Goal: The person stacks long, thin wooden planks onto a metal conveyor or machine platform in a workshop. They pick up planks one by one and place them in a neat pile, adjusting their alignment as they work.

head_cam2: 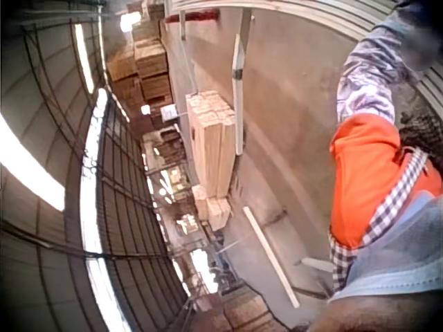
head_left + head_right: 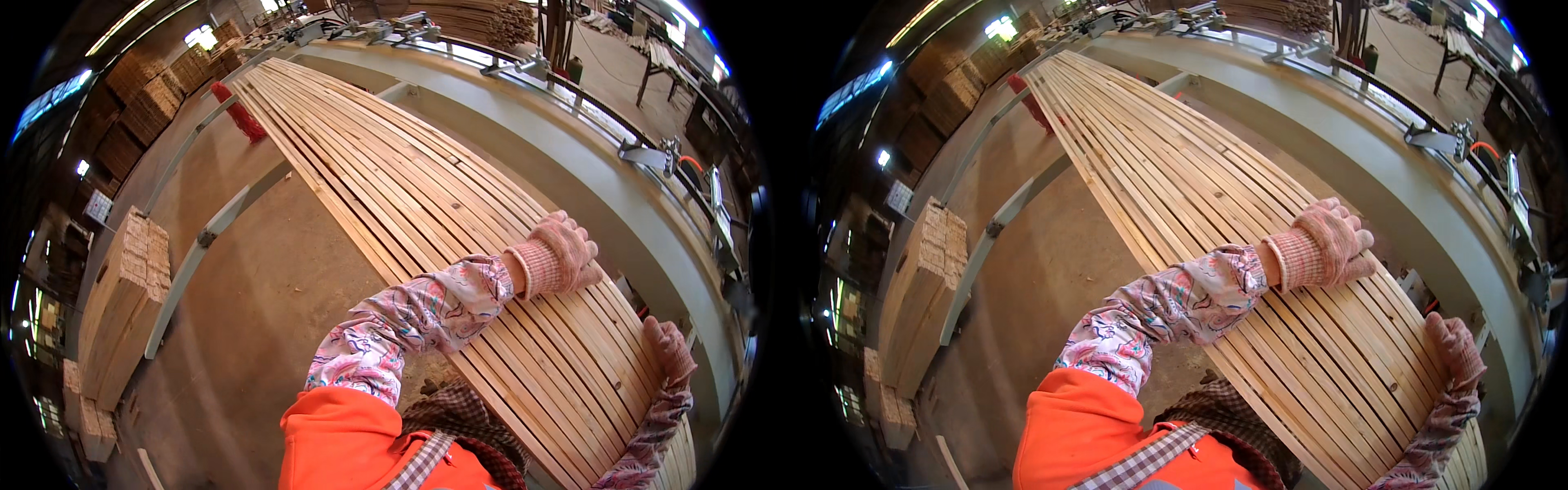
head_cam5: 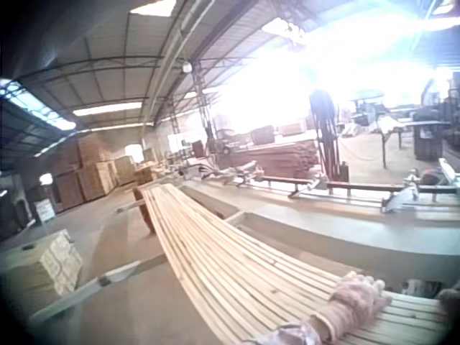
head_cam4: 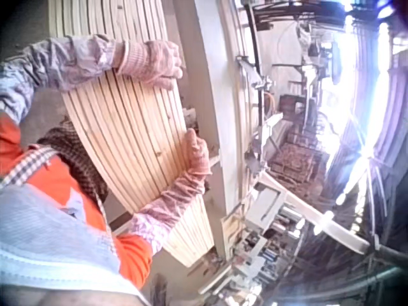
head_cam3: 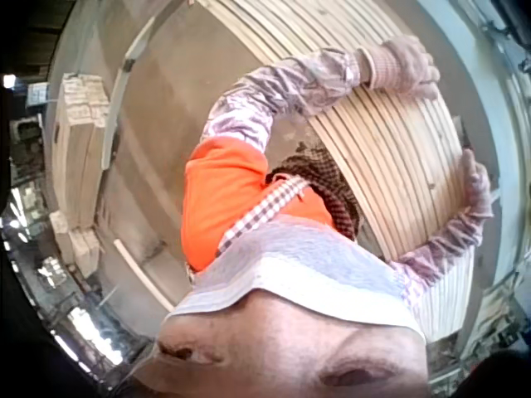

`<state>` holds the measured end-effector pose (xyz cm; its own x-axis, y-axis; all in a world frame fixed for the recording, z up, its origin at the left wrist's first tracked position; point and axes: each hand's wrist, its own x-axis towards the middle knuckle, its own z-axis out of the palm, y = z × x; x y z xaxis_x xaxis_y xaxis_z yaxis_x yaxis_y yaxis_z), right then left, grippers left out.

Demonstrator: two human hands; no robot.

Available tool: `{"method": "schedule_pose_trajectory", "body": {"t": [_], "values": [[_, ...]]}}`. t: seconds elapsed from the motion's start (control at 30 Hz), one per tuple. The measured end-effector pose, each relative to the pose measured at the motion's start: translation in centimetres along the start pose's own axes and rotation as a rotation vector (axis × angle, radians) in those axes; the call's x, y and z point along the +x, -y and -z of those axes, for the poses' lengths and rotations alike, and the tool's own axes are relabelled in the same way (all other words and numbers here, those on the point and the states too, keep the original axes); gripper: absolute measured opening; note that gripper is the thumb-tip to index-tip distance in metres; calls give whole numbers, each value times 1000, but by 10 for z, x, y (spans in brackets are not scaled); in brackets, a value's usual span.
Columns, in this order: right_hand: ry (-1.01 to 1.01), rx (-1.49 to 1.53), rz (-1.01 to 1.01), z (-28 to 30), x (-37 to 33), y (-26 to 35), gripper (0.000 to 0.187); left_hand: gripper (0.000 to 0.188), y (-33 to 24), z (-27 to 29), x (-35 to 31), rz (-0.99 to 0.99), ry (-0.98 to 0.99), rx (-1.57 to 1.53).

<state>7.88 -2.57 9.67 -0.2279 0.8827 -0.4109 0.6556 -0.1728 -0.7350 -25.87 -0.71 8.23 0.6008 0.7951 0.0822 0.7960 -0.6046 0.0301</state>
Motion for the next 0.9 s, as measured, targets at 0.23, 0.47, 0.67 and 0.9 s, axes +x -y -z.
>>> {"method": "schedule_pose_trajectory", "body": {"t": [0.23,0.47,0.67,0.9], "values": [[-210,-331,296,-24,16,5,63,44,2,35,11,266,295,-101],[-167,-228,351,-43,0,11,57,59,-6,38,10,248,365,-74],[-149,-5,243,-47,-5,26,48,52,2,26,7,106,314,27],[-226,-125,410,-41,2,37,52,60,-7,49,-37,216,19,16]]}}
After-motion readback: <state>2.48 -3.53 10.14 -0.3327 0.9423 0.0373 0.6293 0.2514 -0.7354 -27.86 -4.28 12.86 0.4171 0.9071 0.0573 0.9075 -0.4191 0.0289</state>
